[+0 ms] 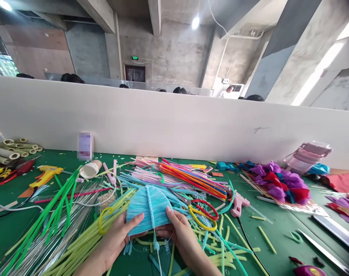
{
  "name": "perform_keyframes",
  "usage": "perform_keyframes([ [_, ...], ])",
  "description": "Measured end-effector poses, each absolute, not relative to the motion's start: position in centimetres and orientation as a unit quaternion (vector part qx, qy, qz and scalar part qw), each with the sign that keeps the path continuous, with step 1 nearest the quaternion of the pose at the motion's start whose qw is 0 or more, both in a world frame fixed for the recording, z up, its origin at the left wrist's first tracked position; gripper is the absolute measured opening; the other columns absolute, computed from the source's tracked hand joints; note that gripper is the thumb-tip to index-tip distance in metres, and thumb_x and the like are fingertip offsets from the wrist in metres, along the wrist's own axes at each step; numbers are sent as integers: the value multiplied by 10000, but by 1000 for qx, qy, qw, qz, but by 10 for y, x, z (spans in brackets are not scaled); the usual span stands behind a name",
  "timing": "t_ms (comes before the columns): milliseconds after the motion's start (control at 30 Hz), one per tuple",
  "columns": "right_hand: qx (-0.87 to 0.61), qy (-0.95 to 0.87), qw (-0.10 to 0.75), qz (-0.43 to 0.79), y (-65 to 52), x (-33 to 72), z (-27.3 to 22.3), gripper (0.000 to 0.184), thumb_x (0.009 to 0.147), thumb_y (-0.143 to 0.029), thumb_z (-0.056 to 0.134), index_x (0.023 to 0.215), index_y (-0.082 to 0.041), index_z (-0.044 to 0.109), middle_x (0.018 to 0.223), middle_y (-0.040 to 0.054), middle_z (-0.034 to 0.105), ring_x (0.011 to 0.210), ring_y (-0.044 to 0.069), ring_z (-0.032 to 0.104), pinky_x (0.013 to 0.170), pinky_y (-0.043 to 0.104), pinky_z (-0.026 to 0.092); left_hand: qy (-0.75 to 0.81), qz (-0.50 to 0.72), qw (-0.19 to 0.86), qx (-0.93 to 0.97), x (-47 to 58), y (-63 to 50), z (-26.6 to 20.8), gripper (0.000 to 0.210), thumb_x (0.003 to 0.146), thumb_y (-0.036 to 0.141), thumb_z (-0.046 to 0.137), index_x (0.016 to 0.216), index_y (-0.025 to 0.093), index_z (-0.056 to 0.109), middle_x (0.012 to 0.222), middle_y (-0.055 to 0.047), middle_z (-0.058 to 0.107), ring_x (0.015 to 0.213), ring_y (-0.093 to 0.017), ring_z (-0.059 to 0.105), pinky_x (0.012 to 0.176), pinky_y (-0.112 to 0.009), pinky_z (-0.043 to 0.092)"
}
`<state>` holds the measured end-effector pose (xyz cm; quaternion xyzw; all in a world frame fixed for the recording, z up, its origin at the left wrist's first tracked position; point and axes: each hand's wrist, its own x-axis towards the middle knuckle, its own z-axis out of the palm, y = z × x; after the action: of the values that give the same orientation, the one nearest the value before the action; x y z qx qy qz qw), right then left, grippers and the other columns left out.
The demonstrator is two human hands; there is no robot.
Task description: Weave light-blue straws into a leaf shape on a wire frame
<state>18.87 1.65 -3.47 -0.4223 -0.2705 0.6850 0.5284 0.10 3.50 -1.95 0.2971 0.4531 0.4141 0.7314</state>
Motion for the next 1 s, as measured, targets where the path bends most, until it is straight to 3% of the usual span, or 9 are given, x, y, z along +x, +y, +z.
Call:
perform_keyframes([
  [267,-401,-221,540,707,19,193,-42,432,694,-502,816,775,-112,649,664,79,729,566,160,700,593,251,577,423,400,755,301,-1,37,-27,409,702,347,828,1052,167,717,1103,-122,761,1046,-324,700,796,-354,593],
  [467,-391,-204,554,706,16,194,-39,385,714,-446,822,810,-105,669,718,71,737,639,154,715,670,253,587,430,417,751,279,-1,39,-24,306,715,344,821,955,174,737,1030,-90,773,975,-298,716,767,-365,620],
  [767,-391,-167,573,700,14,194,-36,365,667,-405,860,757,-112,664,668,50,722,619,177,716,663,294,600,429,411,748,295,-4,41,-32,324,725,303,820,998,154,729,1089,-103,743,1003,-291,696,805,-385,627],
  [1000,-381,-174,573,704,16,196,-42,341,686,-377,854,788,-99,685,738,76,745,675,177,730,682,272,604,415,429,753,276,-3,42,-28,274,703,298,839,917,160,739,916,-62,766,833,-224,731,752,-324,638],
])
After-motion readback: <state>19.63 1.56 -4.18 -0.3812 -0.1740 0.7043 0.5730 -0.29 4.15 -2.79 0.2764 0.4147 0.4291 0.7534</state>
